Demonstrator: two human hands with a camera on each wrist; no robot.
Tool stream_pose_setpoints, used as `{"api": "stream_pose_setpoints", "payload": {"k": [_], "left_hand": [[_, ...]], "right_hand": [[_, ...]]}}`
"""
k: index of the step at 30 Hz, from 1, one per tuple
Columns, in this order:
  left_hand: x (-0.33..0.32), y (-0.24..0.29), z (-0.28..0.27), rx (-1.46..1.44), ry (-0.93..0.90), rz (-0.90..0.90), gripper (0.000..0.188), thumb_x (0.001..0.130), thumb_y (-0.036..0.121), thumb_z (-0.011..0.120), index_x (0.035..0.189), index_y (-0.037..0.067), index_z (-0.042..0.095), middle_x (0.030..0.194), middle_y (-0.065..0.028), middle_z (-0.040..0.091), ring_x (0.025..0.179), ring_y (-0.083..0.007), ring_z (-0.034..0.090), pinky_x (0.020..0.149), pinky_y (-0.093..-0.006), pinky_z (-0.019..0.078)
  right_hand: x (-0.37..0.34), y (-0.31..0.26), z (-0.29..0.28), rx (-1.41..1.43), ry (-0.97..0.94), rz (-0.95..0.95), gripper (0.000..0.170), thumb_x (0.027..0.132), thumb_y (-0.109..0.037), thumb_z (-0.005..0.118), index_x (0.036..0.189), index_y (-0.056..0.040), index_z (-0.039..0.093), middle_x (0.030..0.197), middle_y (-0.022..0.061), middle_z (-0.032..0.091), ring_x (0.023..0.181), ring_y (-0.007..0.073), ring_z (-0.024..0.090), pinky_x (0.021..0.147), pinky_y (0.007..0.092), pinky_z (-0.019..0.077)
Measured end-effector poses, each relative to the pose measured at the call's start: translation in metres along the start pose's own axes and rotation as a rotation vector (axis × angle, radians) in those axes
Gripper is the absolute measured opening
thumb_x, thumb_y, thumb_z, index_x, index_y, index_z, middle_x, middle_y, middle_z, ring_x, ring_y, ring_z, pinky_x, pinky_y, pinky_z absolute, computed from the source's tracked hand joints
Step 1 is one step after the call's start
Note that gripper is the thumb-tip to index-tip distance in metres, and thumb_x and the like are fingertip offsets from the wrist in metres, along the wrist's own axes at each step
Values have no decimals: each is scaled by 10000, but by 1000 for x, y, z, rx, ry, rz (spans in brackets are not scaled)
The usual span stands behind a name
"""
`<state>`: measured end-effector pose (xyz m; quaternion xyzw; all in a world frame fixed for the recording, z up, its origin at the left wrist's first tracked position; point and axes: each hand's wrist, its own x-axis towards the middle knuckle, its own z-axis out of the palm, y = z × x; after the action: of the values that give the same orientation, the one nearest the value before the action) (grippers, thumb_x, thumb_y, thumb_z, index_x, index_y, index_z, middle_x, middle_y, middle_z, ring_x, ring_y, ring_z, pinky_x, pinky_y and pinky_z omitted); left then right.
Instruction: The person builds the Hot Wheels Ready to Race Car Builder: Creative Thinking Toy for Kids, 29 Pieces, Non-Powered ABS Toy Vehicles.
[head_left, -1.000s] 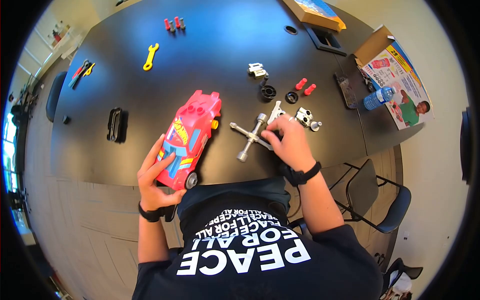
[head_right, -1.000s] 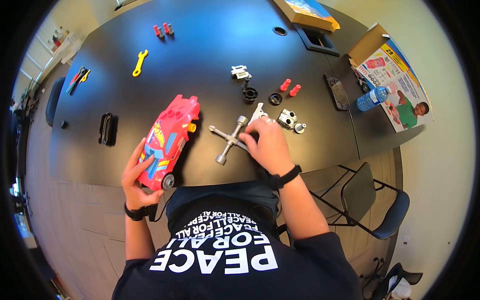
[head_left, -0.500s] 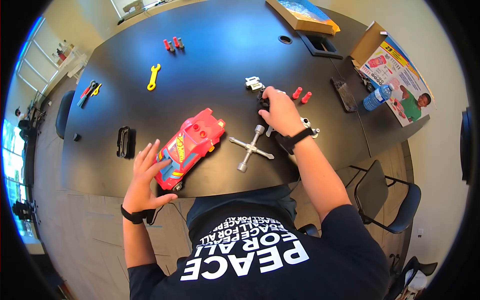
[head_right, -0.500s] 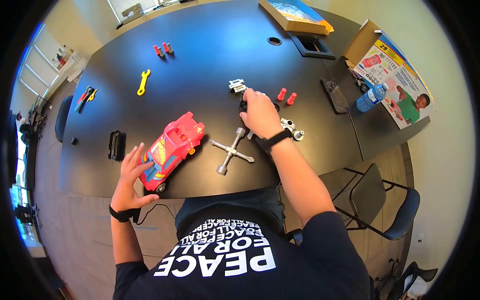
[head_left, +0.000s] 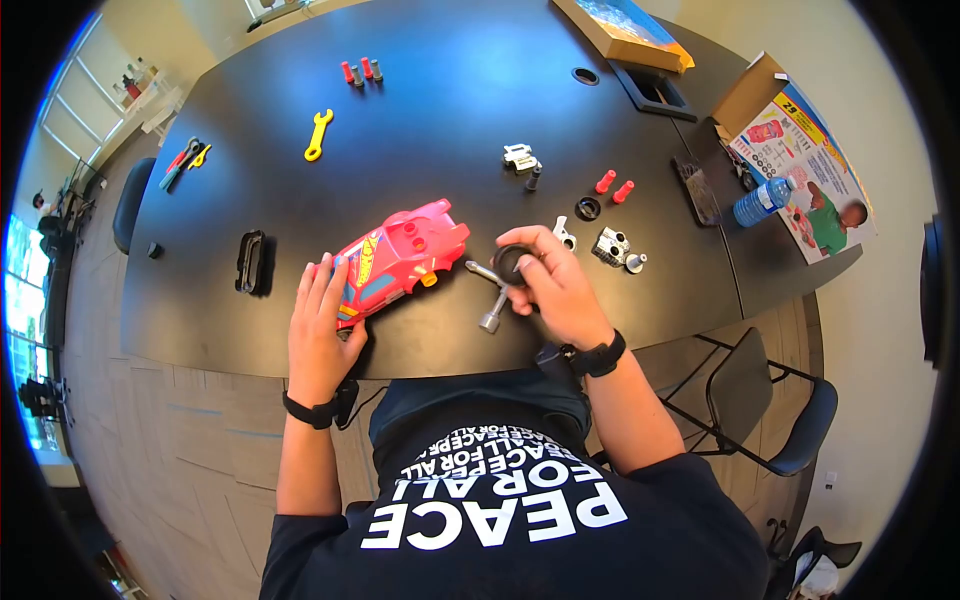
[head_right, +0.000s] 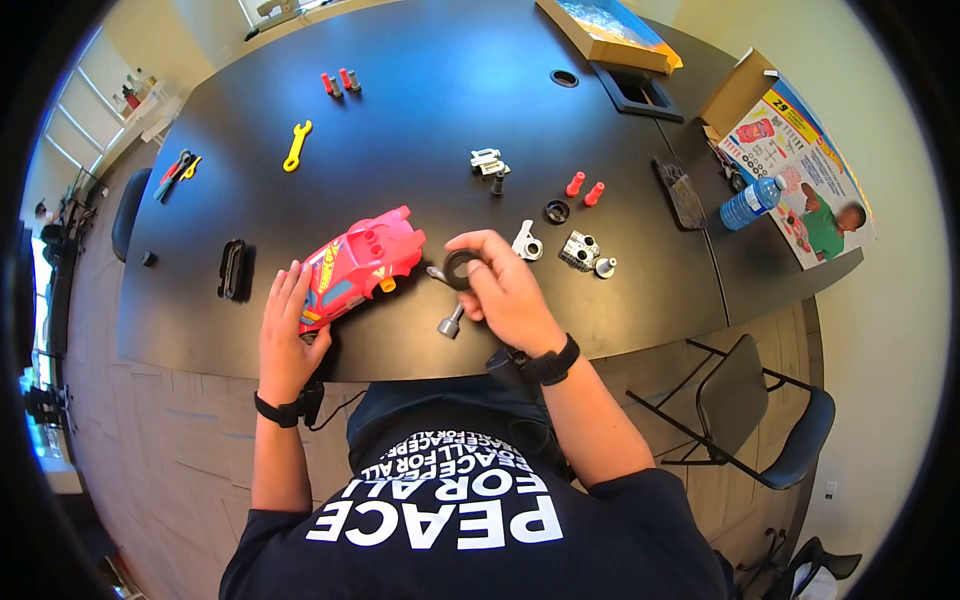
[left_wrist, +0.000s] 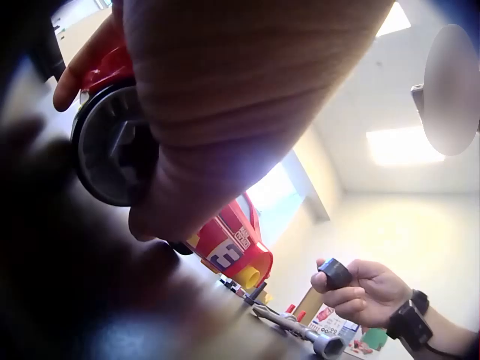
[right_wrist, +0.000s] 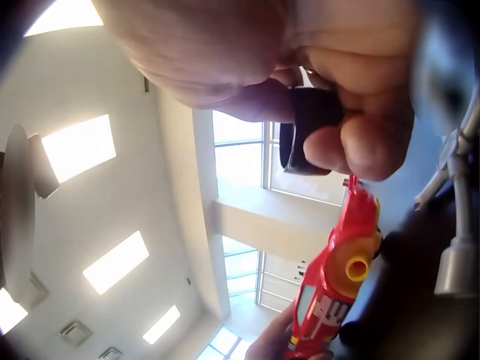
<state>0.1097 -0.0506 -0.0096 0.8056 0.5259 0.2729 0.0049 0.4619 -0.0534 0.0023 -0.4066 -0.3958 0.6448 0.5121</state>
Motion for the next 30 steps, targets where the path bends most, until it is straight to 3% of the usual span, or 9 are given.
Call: {"api": "stream_pose_setpoints", "payload": {"k": [2, 8, 14, 20, 24, 26, 27, 28, 30], "left_hand": [[-1, 5, -10, -101, -9, 11, 864, 822, 7, 809, 1645, 81, 560, 1639, -221, 610, 1504, -526, 556, 1225, -558, 505], [-9, 28, -39, -229, -92, -12, 825, 809, 44, 786, 1614, 53, 606, 1449, -278, 723, 1330, -493, 694, 1131, -492, 560], [-12, 35, -45, -296, -108, -3, 792, 826, 69, 780, 1601, 35, 622, 1326, -294, 766, 1165, -470, 761, 1006, -452, 608], [-10, 32, -51, -342, -151, -69, 790, 827, 75, 787, 1599, 32, 629, 1250, -292, 780, 1103, -464, 771, 977, -422, 611], [-8, 31, -49, -372, -137, -68, 794, 821, 73, 784, 1600, 36, 634, 1223, -290, 785, 1065, -471, 766, 959, -413, 611], [-7, 32, -50, -386, -139, -75, 797, 817, 71, 783, 1600, 38, 635, 1223, -289, 786, 1064, -472, 765, 959, -414, 611], [-6, 33, -50, -387, -141, -83, 799, 814, 68, 781, 1599, 40, 637, 1223, -289, 786, 1063, -473, 764, 959, -416, 611], [-6, 32, -49, -391, -142, -80, 799, 814, 68, 781, 1599, 40, 637, 1223, -289, 786, 1063, -473, 764, 959, -416, 611], [-5, 33, -47, -361, -130, -68, 801, 810, 75, 781, 1598, 42, 639, 1220, -283, 789, 1057, -469, 766, 956, -416, 613]], "right_hand": [[-7, -5, 19, -269, -118, -159, 255, 1184, -47, 503, 1379, -23, 666, 1090, 39, 603, 748, 79, 654, 674, 258, 559], [-12, -9, 51, -370, -75, -213, 310, 1093, 31, 679, 1387, -50, 737, 1235, 61, 657, 778, 61, 672, 678, 252, 555], [9, 17, 60, -754, 27, -800, 251, 985, 8, 802, 1223, -61, 843, 1343, 120, 681, 848, 178, 701, 724, 326, 577], [3, 7, 65, -711, 52, -481, 275, 985, -89, 846, 1253, -44, 806, 1372, 141, 699, 708, 126, 662, 697, 311, 561], [21, 0, 25, -739, 282, -660, 154, 1043, -117, 787, 1181, -49, 789, 1243, 75, 736, 656, 101, 586, 643, 287, 500], [22, -21, -4, -1095, 447, -542, 204, 993, -98, 801, 1188, -53, 759, 1215, 140, 738, 849, 303, 700, 776, 403, 569], [29, -22, -29, -1277, 465, -652, 286, 956, -111, 840, 1225, -62, 755, 1246, 168, 737, 1035, 401, 723, 903, 483, 589], [29, -27, -41, -1388, 505, -441, 358, 927, -144, 886, 1248, -64, 752, 1282, 167, 736, 1176, 410, 717, 980, 500, 595], [42, -30, -66, -1510, 586, -397, 428, 890, -172, 926, 1273, -72, 763, 1282, 171, 753, 1194, 419, 710, 1001, 496, 599]]}}
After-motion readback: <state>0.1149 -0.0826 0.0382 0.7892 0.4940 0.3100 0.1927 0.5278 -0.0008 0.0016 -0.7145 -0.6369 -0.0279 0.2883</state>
